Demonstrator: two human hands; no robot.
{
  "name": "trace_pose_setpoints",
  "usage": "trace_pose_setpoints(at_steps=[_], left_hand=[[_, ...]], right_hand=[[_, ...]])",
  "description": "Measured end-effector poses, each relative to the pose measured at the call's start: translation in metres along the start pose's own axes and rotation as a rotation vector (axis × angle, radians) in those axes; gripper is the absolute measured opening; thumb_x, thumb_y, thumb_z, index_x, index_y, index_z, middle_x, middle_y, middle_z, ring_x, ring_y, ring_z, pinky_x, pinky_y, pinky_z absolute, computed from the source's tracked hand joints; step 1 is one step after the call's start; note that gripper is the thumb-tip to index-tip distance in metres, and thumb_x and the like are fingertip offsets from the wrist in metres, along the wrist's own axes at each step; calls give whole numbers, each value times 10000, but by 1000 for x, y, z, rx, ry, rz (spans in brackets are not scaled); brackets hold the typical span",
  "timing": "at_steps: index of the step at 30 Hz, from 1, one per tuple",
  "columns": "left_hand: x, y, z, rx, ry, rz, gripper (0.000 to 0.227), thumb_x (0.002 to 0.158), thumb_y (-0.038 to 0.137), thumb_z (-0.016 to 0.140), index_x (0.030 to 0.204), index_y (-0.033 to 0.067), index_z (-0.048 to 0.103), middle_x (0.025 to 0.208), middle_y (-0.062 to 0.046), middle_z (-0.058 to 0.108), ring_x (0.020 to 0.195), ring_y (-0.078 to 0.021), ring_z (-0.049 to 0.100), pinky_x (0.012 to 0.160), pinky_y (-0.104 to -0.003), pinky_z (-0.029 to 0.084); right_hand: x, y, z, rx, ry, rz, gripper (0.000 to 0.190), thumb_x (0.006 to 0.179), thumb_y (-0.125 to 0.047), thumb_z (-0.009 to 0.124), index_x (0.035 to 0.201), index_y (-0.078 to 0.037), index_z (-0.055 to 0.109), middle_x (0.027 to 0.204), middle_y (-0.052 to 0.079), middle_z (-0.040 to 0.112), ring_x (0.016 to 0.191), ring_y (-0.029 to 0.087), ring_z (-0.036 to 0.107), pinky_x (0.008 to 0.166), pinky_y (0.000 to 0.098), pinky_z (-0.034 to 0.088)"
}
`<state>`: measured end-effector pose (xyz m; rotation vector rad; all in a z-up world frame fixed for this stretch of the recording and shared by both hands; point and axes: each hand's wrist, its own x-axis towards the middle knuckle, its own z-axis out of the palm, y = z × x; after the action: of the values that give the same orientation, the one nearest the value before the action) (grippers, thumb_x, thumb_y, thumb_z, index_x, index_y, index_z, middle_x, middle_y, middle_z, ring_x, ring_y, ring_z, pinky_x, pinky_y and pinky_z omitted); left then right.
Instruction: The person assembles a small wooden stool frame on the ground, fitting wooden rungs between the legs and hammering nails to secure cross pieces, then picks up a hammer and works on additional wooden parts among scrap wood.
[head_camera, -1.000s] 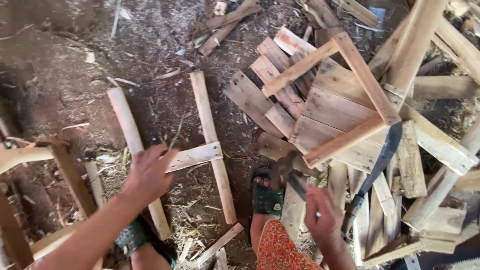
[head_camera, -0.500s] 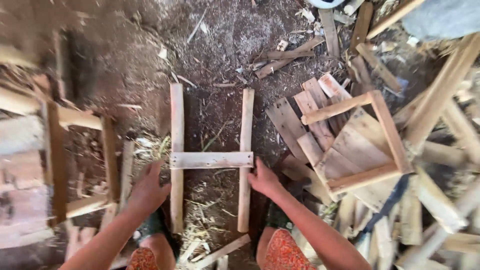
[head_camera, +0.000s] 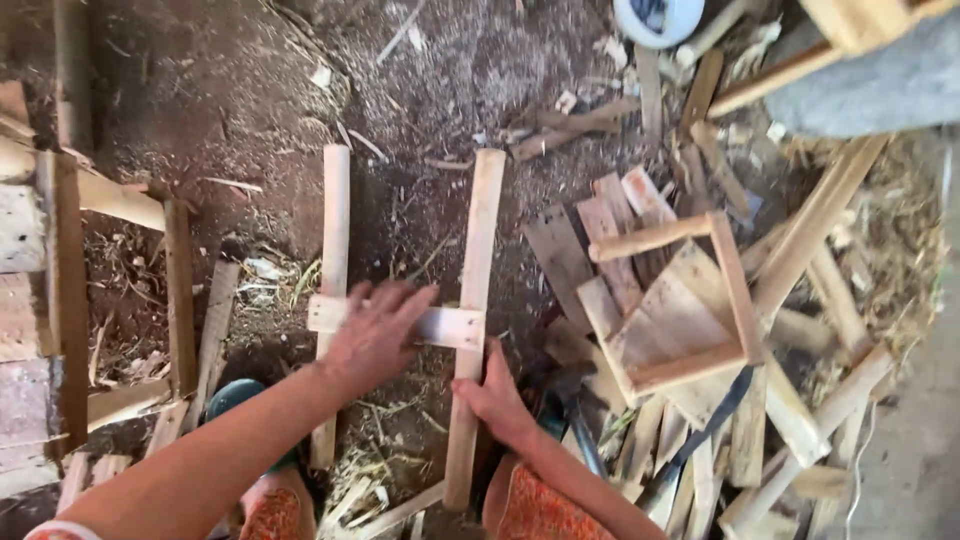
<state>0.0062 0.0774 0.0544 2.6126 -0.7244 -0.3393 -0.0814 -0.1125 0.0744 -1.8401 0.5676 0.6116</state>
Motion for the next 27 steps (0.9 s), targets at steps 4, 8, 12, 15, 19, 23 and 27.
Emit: trace_pose_setpoints(at_steps=[4, 8, 12, 15, 19, 23, 27], left_hand=[[3, 1, -4, -250, -168, 6, 594, 670, 144, 734, 1200, 148, 468, 1073, -106, 568, 991, -290, 573, 953, -452, 363], [0, -1, -15, -406, -224, -86, 445, 605, 8, 706, 1001, 94, 522, 995, -78, 606, 914, -254, 604, 943, -394, 420], [-9, -6, -19, -439, -196, -69, 309, 630, 63, 703, 877, 92, 521, 817, -62, 616, 741, -213, 613, 829, -365, 500], [-11, -5, -21, -378, -150, -18, 298, 656, 70, 661, 913, 91, 512, 757, -50, 615, 753, -202, 616, 841, -365, 489], [-12, 0, -25, -260, -187, -24, 376, 667, 123, 718, 960, 102, 483, 839, -60, 636, 843, -221, 625, 866, -381, 454], [-9, 4, -28, -214, -304, -38, 404, 700, 151, 719, 1003, 125, 453, 972, -76, 639, 961, -245, 606, 986, -426, 412], [-5, 6, -19, -174, -361, -43, 446, 728, 149, 727, 1062, 138, 433, 1016, -92, 636, 972, -248, 620, 985, -426, 433]], right_hand=[[-14, -12, 12, 344, -189, -224, 598, 761, 36, 452, 1334, -47, 302, 853, 100, 528, 610, 158, 539, 536, 279, 483], [-16, -22, 20, -187, 131, -497, 633, 767, -46, 518, 1355, 5, 289, 1100, 210, 584, 788, 263, 626, 676, 348, 515], [-17, -22, 24, -281, 170, -580, 672, 741, -46, 520, 1346, 68, 250, 1028, 263, 601, 743, 310, 653, 644, 371, 531], [-18, -32, 19, -354, 182, -639, 660, 732, -20, 505, 1335, 69, 249, 973, 268, 609, 666, 316, 653, 552, 374, 530], [-20, -39, 5, -195, 51, -620, 603, 741, -35, 532, 1296, 74, 321, 885, 205, 629, 578, 211, 591, 502, 306, 501], [-24, -45, -4, -29, -104, -350, 585, 750, -96, 510, 1314, -28, 366, 1093, 150, 573, 823, 201, 562, 720, 311, 480], [-24, -29, 2, 215, -201, -186, 647, 795, -11, 505, 1398, -55, 273, 847, 86, 556, 642, 142, 541, 542, 282, 479]])
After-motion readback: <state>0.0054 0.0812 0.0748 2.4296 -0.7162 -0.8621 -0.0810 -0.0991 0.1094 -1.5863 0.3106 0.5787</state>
